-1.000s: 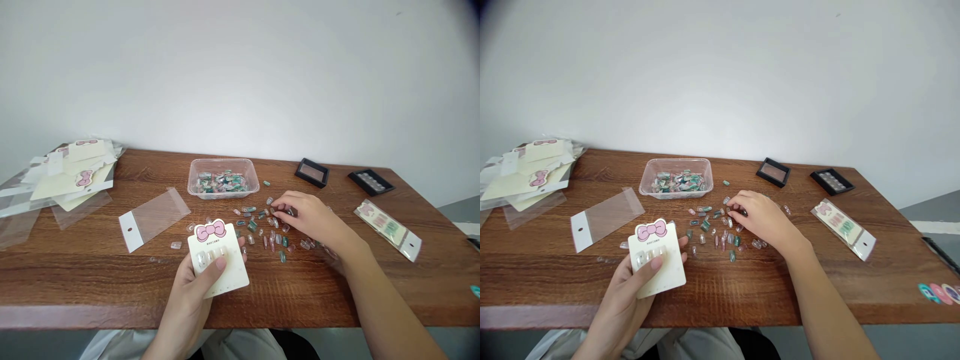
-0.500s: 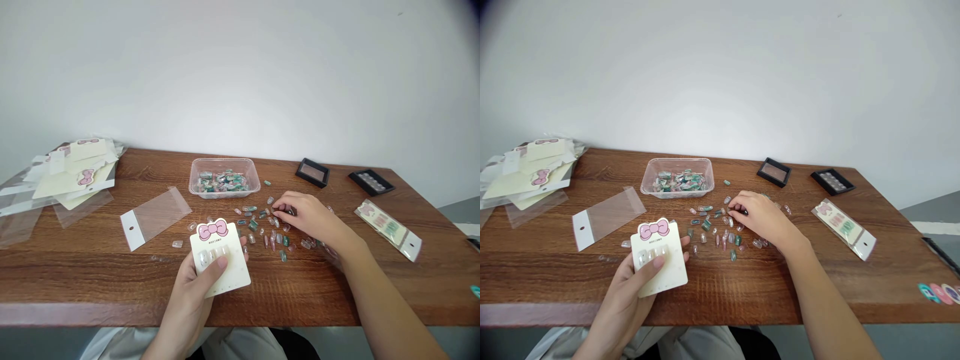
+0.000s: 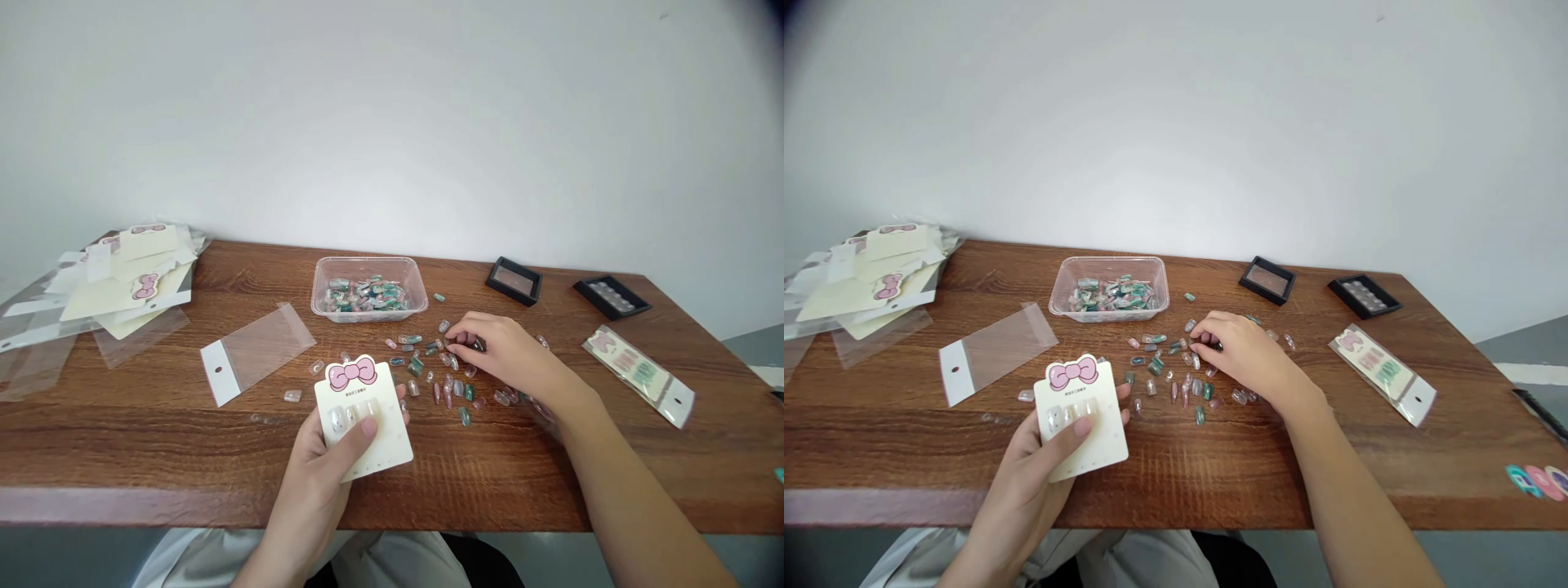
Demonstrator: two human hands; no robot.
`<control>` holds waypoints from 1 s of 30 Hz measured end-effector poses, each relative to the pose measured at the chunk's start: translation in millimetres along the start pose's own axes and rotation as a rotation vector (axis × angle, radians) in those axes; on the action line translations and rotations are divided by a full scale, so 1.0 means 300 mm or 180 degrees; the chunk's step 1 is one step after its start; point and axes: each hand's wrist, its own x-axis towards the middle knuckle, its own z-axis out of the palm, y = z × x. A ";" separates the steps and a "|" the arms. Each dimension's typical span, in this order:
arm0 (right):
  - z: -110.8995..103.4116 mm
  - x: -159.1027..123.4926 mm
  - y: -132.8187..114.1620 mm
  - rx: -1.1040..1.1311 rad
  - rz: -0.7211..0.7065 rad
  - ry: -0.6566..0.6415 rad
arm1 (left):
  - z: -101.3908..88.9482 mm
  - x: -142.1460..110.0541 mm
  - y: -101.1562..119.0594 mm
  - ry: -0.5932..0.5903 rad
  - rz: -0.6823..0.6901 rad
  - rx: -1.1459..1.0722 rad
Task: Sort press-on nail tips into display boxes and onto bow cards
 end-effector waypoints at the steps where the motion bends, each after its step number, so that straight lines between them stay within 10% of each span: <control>1: 0.000 0.000 0.000 -0.0001 0.0006 -0.0011 | -0.001 0.001 -0.001 -0.0011 0.0005 0.0010; 30: 0.005 0.004 -0.046 -0.0054 -0.0131 0.0204 | 0.007 -0.004 -0.002 0.0026 0.0001 -0.0006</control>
